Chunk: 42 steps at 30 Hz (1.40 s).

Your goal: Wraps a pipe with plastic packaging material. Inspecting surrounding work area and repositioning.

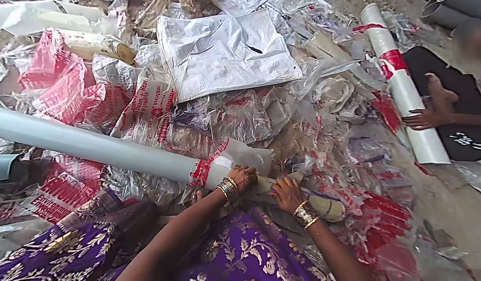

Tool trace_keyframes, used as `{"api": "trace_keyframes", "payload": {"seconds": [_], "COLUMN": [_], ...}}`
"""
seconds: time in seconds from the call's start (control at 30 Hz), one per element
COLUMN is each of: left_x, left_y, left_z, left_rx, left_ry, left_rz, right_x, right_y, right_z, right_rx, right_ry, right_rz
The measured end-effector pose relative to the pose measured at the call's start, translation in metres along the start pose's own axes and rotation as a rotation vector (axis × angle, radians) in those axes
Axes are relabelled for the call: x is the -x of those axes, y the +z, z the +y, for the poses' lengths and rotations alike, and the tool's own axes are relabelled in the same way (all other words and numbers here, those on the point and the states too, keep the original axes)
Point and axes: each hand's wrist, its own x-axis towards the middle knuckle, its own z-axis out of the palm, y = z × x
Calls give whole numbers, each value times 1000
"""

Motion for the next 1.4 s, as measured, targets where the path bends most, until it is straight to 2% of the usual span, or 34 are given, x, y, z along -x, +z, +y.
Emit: {"api": "trace_keyframes", "payload": {"seconds": [0.17,0.37,0.47,0.57,0.63,0.67,0.73,0.87,1.0,1.07,1.13,1.2,1.27,1.33,1.4], "left_x": [-1,-2,0,3,2,1,1,3,7,9,10,10,11,13,15], "left_y": [1,0,4,6,5,5,8,13,12,10,8,9,16,20,17], "left_z": [0,2,4,7,8,8,7,3,1,2,4,6,7,12,21], "left_rx": [22,69,88,99,115,117,111,92,28,-27,-72,-103,-135,-155,-151], "left_ry": [-16,-73,-80,-98,-107,-108,-103,-34,53,69,78,67,62,40,-15], "left_rz": [4,43,103,159,161,165,192,245,153,64,-5,-20,46,75,30], "right_x": [-16,-23,-7,13,21,24,27,17,9,9,11,10,2,-9,-23], "right_y": [-14,-17,-26,-28,-25,-22,-15,-11,-19,-18,-22,-33,-49,-59,-67], "right_z": [17,43,69,80,71,64,48,28,26,23,11,-9,-28,-42,-49], "right_rx": [-43,-58,-67,-96,-150,-174,-226,-295,-301,-279,-310,-355,-337,-255,-179], "right_ry": [-47,-46,156,391,463,459,383,175,147,211,371,597,764,808,806], "right_rz": [-219,-262,-112,276,397,403,337,89,14,102,141,32,-158,-243,-319]}}
